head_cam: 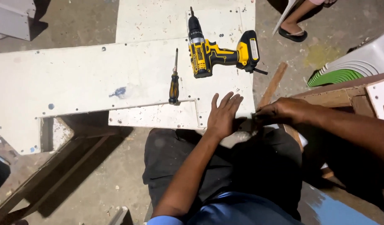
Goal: Drilling holes into white boards and using a scraper to clean the edges or surfaces during a fabrication process.
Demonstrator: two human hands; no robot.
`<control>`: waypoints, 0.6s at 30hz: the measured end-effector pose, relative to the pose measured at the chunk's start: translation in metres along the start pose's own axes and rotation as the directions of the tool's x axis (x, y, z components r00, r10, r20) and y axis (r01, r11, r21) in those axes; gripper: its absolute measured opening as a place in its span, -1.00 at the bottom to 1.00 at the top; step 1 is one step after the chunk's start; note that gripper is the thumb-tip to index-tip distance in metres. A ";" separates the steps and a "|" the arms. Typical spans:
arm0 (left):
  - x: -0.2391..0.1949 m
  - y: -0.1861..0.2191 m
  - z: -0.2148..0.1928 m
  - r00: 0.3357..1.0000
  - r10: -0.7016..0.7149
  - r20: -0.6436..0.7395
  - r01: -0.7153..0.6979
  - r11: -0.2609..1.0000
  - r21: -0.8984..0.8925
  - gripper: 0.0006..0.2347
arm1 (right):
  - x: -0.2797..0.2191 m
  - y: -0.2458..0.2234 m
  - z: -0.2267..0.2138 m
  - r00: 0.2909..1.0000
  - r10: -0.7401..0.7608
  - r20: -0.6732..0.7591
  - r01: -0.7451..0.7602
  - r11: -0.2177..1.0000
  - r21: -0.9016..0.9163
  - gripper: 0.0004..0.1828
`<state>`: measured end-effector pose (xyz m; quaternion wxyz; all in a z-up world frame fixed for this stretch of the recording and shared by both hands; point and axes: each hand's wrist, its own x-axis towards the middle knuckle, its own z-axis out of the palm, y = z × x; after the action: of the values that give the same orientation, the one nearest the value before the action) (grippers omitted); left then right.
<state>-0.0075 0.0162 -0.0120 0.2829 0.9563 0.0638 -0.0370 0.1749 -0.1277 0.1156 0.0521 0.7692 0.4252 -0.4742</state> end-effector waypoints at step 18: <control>0.001 -0.010 0.027 0.982 0.006 -0.188 -0.002 1.000 0.020 -0.50 | 0.005 -0.019 0.008 0.999 0.037 -0.011 -0.037 0.837 -0.547 -0.57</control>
<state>-0.0087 0.0103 -0.0402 0.2664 0.9583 0.0881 0.0536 0.1572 -0.1160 0.1135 0.2786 0.7304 0.5277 -0.3323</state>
